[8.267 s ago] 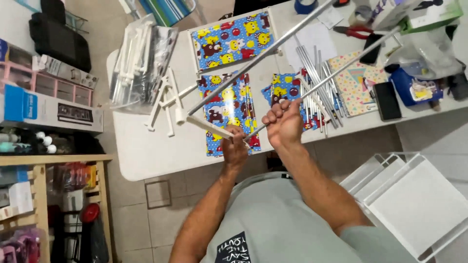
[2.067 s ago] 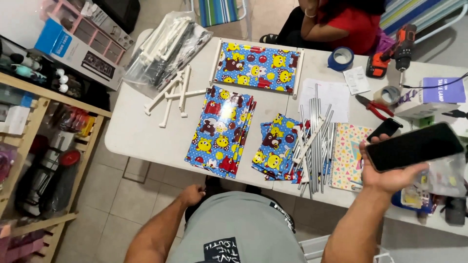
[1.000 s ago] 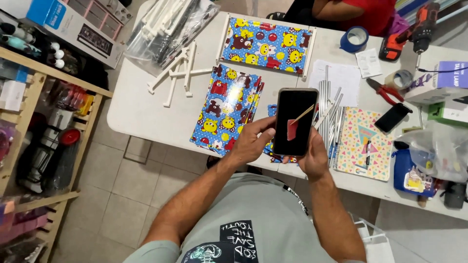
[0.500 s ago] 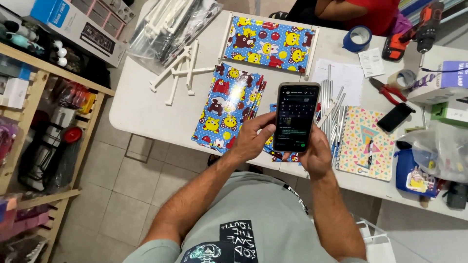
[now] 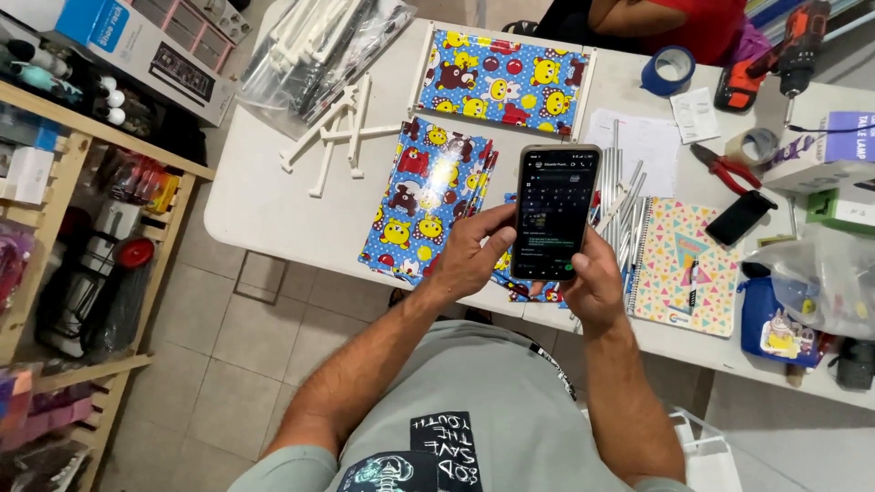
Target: Sorting and assembling components of a portable shelf, including metal poles, plastic connectors, and fabric shelves.
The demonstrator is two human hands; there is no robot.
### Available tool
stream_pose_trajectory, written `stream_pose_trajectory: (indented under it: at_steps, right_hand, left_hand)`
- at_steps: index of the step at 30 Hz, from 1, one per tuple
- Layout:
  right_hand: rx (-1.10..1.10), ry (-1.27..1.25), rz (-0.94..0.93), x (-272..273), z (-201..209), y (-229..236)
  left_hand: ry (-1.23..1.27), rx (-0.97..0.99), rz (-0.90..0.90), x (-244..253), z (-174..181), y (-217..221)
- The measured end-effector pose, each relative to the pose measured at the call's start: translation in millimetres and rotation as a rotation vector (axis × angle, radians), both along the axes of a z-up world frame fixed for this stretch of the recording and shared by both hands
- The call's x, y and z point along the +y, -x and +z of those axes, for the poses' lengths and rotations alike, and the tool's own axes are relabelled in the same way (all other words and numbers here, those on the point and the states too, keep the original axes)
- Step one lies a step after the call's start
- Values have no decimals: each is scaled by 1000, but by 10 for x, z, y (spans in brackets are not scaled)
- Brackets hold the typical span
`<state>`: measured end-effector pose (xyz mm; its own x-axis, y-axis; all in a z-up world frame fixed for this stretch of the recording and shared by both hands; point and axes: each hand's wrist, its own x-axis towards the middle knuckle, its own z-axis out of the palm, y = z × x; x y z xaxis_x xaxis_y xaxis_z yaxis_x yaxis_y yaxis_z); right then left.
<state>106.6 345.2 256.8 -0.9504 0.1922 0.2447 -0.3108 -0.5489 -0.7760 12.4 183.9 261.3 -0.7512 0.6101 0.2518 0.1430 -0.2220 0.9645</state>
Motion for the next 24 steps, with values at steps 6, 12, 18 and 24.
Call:
stream_pose_trajectory:
  at_steps: [6,12,18,24]
  right_hand:
    - [-9,47,14,14,-37,2]
    - [-34,-18,34,55,-60,-4]
    - [-56,-42,25,16,57,-28]
    - [-72,-95,10,42,8,-44]
  left_hand:
    - [1,12,14,-23,63,15]
    - [-8,0,3,-47,62,17]
    - [4,2,1,-57,67,16]
    - [25,5,-5,-60,102,21]
